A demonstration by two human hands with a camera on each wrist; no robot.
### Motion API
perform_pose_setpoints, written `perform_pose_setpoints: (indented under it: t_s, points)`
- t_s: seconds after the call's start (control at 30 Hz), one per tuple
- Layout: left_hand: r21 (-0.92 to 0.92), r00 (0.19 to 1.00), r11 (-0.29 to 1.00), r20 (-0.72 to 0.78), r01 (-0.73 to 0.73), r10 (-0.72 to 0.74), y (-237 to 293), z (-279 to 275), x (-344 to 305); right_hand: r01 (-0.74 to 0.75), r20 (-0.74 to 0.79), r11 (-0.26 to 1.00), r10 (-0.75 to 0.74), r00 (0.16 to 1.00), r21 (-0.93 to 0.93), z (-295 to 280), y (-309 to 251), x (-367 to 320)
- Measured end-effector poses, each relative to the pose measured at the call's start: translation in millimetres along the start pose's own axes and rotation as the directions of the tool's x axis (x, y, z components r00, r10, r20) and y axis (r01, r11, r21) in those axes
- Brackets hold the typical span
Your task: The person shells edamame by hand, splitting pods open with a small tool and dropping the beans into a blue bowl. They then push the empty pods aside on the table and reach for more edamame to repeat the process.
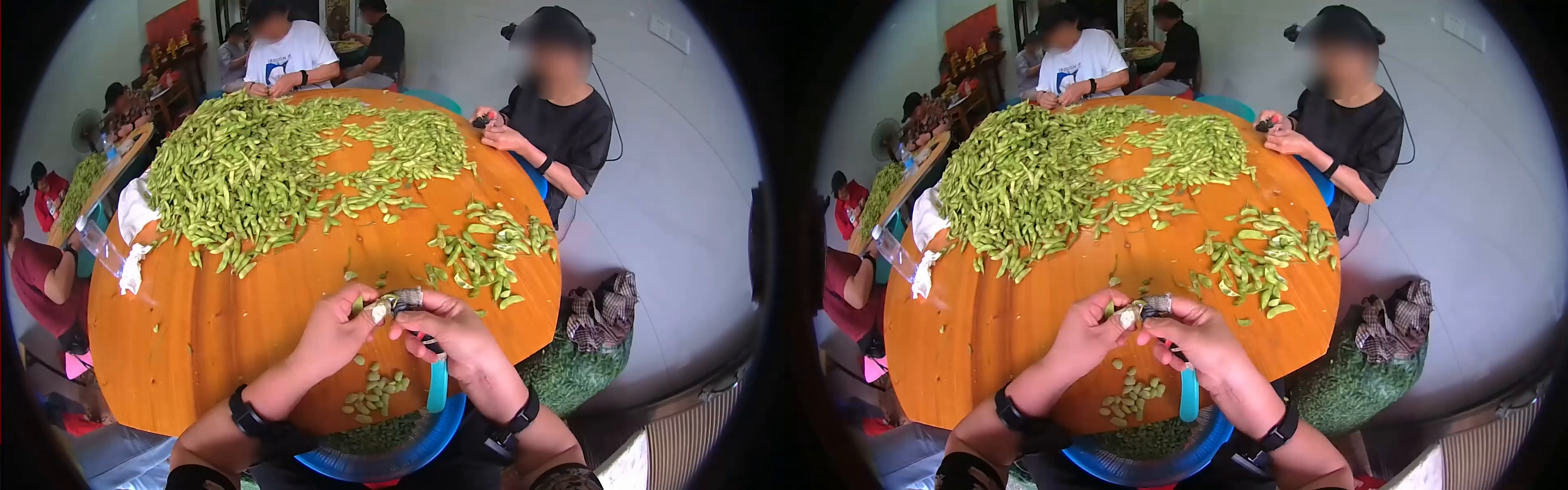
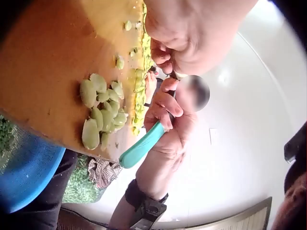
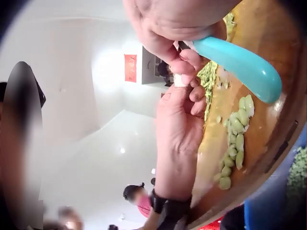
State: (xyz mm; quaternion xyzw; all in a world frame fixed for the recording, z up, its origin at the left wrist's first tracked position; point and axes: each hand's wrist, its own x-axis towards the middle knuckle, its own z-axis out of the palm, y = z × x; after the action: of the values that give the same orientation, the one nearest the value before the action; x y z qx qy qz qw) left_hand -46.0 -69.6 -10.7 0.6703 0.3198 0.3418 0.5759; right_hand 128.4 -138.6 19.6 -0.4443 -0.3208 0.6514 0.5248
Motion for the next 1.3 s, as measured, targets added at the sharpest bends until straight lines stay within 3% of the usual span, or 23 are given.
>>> perform_pose_setpoints:
  t_s: [0.13, 0.27, 0.33, 0.37, 0.4, 0.43, 0.47, 0.53, 0.6, 0.67, 0.73, 0.77, 0.8, 0.9, 1.0, 1.03, 1.07, 1.1, 1.13, 1.17, 1.2, 1.27, 1.3]
  points:
    - [-0.368, 0.985, 0.916, 0.114, 0.163, -0.129, -3.7, -5.0, 4.9, -0.054, 0.061, 0.994, 0.048, 0.997, 0.093, -6.7, -0.5, 1.3]
    - [-0.382, 0.971, 0.893, 0.113, 0.240, -0.213, -3.3, -9.6, 8.9, -0.039, 0.052, 0.997, 0.036, 0.998, 0.065, -13.9, -1.4, 2.0]
    - [-0.505, 0.956, 0.811, 0.162, 0.294, -0.246, -8.3, -17.8, 12.0, 0.031, -0.159, 0.944, -0.087, 0.983, -0.327, -15.0, -6.3, -1.7]
    - [-0.506, 0.956, 0.811, 0.159, 0.294, -0.247, -7.5, -19.1, 13.1, 0.030, -0.157, 0.944, -0.085, 0.984, -0.327, -19.9, -7.4, -2.4]
    - [-0.550, 0.960, 0.787, 0.134, 0.280, -0.247, -6.5, -19.5, 14.6, 0.153, -0.077, 0.759, -0.258, 0.963, -0.634, -26.7, -8.3, -3.2]
    - [-0.592, 0.962, 0.761, 0.110, 0.265, -0.249, -5.9, -19.5, 15.9, 0.247, 0.056, 0.463, -0.388, 0.920, -0.851, -30.7, -9.0, -3.9]
    - [-0.594, 0.962, 0.760, 0.111, 0.265, -0.249, -4.7, -20.1, 16.7, 0.279, 0.109, 0.354, -0.430, 0.896, -0.893, -30.7, -11.6, -4.4]
    - [-0.719, 0.945, 0.615, 0.211, 0.324, -0.251, -1.9, -21.1, 17.0, 0.233, 0.065, 0.350, -0.431, 0.900, -0.907, -16.3, -20.5, -7.0]
    - [-0.743, 0.948, 0.590, 0.220, 0.315, -0.229, -1.9, -17.5, 17.1, 0.189, 0.022, 0.348, -0.433, 0.901, -0.918, -1.2, -19.7, -2.7]
    - [-0.765, 0.951, 0.566, 0.227, 0.307, -0.208, -2.2, -16.1, 15.9, 0.301, 0.165, 0.244, -0.455, 0.875, -0.922, 14.1, -13.7, 4.8]
    - [-0.778, 0.948, 0.557, 0.312, 0.290, -0.057, -2.7, -16.8, 12.2, 0.323, 0.190, 0.206, -0.485, 0.853, -0.924, 25.1, -4.0, 15.3]
    - [-0.778, 0.948, 0.558, 0.311, 0.290, -0.059, -5.7, -15.4, 9.3, 0.343, 0.219, 0.162, -0.512, 0.831, -0.925, 29.7, -0.7, 19.2]
    - [-0.796, 0.958, 0.540, 0.276, 0.273, -0.078, -10.7, -12.2, 6.6, 0.247, 0.149, 0.172, -0.444, 0.884, -0.954, 33.6, -2.6, 22.9]
    - [-0.840, 0.968, 0.488, 0.245, 0.236, -0.047, -11.2, -9.1, 9.9, 0.268, 0.149, 0.193, -0.474, 0.868, -0.944, 30.0, -1.6, 31.3]
    - [-0.823, 0.968, 0.518, 0.246, 0.233, -0.043, 4.3, -16.2, 13.5, 0.329, 0.145, 0.217, -0.590, 0.794, -0.919, 9.5, -14.9, 30.9]
    - [-0.752, 0.970, 0.614, 0.219, 0.239, -0.110, 11.9, -22.8, 13.5, 0.333, 0.149, 0.216, -0.591, 0.793, -0.918, -0.1, -21.7, 29.1]
    - [-0.669, 0.968, 0.699, 0.182, 0.252, -0.174, 16.8, -29.5, 13.7, 0.239, 0.106, 0.139, -0.612, 0.784, -0.961, -10.9, -28.6, 26.5]
    - [-0.668, 0.968, 0.701, 0.178, 0.250, -0.176, 16.0, -37.9, 15.1, 0.139, 0.068, 0.063, -0.633, 0.771, -0.988, -19.3, -32.6, 24.0]
    - [-0.433, 0.981, 0.881, 0.044, 0.191, -0.190, 11.4, -47.4, 17.0, 0.145, 0.073, 0.064, -0.630, 0.773, -0.987, -26.2, -31.3, 22.0]
    - [-0.149, 0.983, 0.978, -0.088, 0.148, -0.163, 7.6, -53.5, 19.4, 0.121, 0.078, 0.030, -0.611, 0.788, -0.992, -33.1, -27.1, 20.6]
    - [-0.148, 0.982, 0.978, -0.096, 0.147, -0.162, 5.7, -55.6, 21.4, 0.097, 0.082, -0.007, -0.593, 0.801, -0.995, -36.9, -23.4, 19.0]
    - [0.194, 0.967, 0.972, -0.238, 0.134, -0.086, 1.2, -56.5, 22.2, 0.153, 0.159, -0.056, -0.535, 0.830, -0.987, -30.4, -12.5, 16.5]
    - [0.196, 0.965, 0.971, -0.247, 0.137, -0.086, -1.6, -55.5, 23.0, 0.202, 0.225, -0.100, -0.478, 0.849, -0.974, -26.2, -8.1, 16.7]
